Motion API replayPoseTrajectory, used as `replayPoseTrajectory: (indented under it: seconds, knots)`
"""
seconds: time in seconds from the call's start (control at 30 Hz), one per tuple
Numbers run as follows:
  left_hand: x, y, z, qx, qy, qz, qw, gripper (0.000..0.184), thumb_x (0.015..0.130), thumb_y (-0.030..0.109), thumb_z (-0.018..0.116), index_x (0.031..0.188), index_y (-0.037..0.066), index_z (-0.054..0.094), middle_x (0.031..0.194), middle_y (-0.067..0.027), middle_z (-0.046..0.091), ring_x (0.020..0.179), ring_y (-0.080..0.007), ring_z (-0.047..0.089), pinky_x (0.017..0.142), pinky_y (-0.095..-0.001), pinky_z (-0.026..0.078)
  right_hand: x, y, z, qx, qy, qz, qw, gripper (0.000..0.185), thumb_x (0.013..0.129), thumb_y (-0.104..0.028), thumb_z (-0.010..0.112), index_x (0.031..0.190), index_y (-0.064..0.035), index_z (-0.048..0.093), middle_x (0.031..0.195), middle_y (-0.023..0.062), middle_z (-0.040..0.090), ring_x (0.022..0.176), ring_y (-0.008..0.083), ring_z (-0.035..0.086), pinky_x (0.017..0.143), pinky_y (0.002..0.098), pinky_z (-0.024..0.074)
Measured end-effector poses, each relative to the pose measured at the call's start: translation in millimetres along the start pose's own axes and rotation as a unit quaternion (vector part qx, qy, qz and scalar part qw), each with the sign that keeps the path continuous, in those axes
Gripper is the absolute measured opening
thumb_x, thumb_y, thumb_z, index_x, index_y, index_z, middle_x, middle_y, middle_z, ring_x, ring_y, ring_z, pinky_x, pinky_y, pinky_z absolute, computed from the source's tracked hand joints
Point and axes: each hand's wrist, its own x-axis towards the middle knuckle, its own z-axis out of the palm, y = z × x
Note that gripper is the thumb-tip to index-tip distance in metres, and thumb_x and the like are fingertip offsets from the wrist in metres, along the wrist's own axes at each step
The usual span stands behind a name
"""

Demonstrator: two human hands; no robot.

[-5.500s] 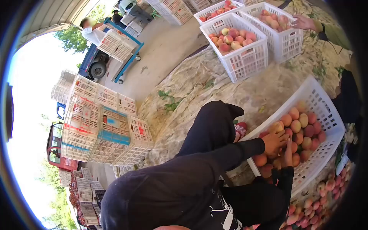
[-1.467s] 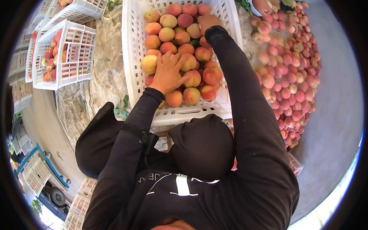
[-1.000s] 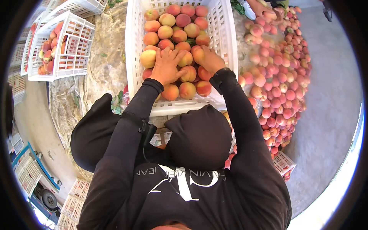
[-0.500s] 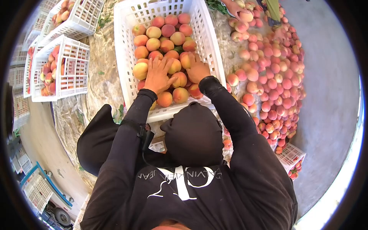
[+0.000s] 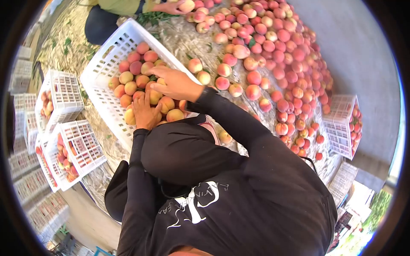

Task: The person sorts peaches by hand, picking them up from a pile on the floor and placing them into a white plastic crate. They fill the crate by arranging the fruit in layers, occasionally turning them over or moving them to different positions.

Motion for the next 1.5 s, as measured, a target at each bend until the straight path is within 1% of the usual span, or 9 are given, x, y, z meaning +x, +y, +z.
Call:
replayPoseTrajectory:
  seconds: [0.2,0.47,0.83,0.97,1.03,1.1,1.2,1.3,1.5]
  knots:
    - [3,-2,-3,0.008,-0.045,0.005,0.999,0.075,0.086,0.049,0.062,0.146,0.012,0.036,0.142,-0.0156,0.041,0.134,-0.0433,0.031,0.112,-0.0575,0.019,-67,32,-98,0.092,0.111,0.088,0.986,0.038,0.091,-0.022,0.057,0.126,-0.0074,0.057,0.115,0.0140,0.065,0.095,0.0219,0.064,0.087,0.0320,0.0497]
    - [1,-2,-2,0.024,-0.026,0.031,0.999,0.073,0.086,0.049,0.061,0.143,0.010,0.038,0.139,-0.0157,0.044,0.131,-0.0436,0.033,0.109,-0.0592,0.022,-202,168,-131,-0.398,0.072,0.342,0.849,0.030,0.087,-0.025,0.057,0.113,-0.0100,0.060,0.103,0.0157,0.066,0.086,0.0366,0.065,0.073,0.0478,0.0507]
    - [2,-5,1,0.040,-0.047,0.037,0.997,0.074,0.087,0.047,0.061,0.145,0.010,0.035,0.141,-0.0156,0.043,0.131,-0.0439,0.033,0.110,-0.0574,0.022,-312,244,-70,-0.186,0.313,0.454,0.813,0.043,0.086,-0.026,0.062,0.125,-0.0083,0.056,0.118,0.0192,0.061,0.105,0.0350,0.062,0.088,0.0412,0.0485]
    - [3,1,-2,0.050,-0.042,0.025,0.998,0.074,0.084,0.042,0.065,0.144,0.009,0.038,0.140,-0.0142,0.045,0.131,-0.0394,0.034,0.110,-0.0537,0.023,-309,311,-117,-0.306,0.397,0.442,0.744,0.048,0.086,-0.030,0.061,0.126,-0.0041,0.054,0.126,0.0252,0.053,0.115,0.0386,0.054,0.095,0.0446,0.0437]
    - [4,-2,0,0.023,-0.048,0.030,0.998,0.076,0.084,0.043,0.065,0.145,0.010,0.036,0.142,-0.0173,0.042,0.132,-0.0445,0.032,0.111,-0.0578,0.021,-302,318,-144,-0.534,0.141,0.402,0.731,0.039,0.087,-0.028,0.059,0.116,-0.0020,0.059,0.113,0.0248,0.060,0.104,0.0402,0.058,0.088,0.0468,0.0464]
    - [4,0,0,0.020,-0.043,0.019,0.999,0.076,0.083,0.042,0.066,0.145,0.010,0.036,0.142,-0.0173,0.042,0.131,-0.0445,0.032,0.111,-0.0578,0.021,-286,363,-169,-0.391,0.042,0.504,0.769,0.025,0.089,-0.018,0.051,0.099,-0.0029,0.068,0.100,0.0234,0.068,0.097,0.0367,0.066,0.078,0.0489,0.0506]
    - [5,1,-4,0.003,-0.047,0.000,0.999,0.077,0.080,0.041,0.067,0.144,0.010,0.038,0.141,-0.0183,0.042,0.130,-0.0446,0.034,0.111,-0.0575,0.021,-325,420,-176,-0.441,0.055,0.397,0.803,0.025,0.091,-0.023,0.053,0.099,-0.0027,0.066,0.100,0.0235,0.066,0.096,0.0429,0.061,0.088,0.0494,0.0486]
    - [6,5,-9,0.011,-0.042,-0.044,0.998,0.077,0.080,0.043,0.067,0.144,0.011,0.037,0.140,-0.0193,0.043,0.130,-0.0439,0.034,0.112,-0.0576,0.021,-316,414,-177,-0.391,0.061,0.558,0.730,0.058,0.082,-0.039,0.065,0.128,-0.0061,0.054,0.118,0.0232,0.062,0.107,0.0441,0.060,0.098,0.0470,0.0459]
    - [1,3,-8,0.013,-0.022,-0.019,1.000,0.074,0.082,0.045,0.064,0.142,0.009,0.039,0.140,-0.0162,0.043,0.130,-0.0415,0.034,0.110,-0.0552,0.024,-346,421,-188,-0.320,0.166,0.482,0.799,0.081,0.076,-0.047,0.072,0.137,-0.0054,0.041,0.113,0.0201,0.063,0.098,0.0337,0.064,0.084,0.0426,0.0517]
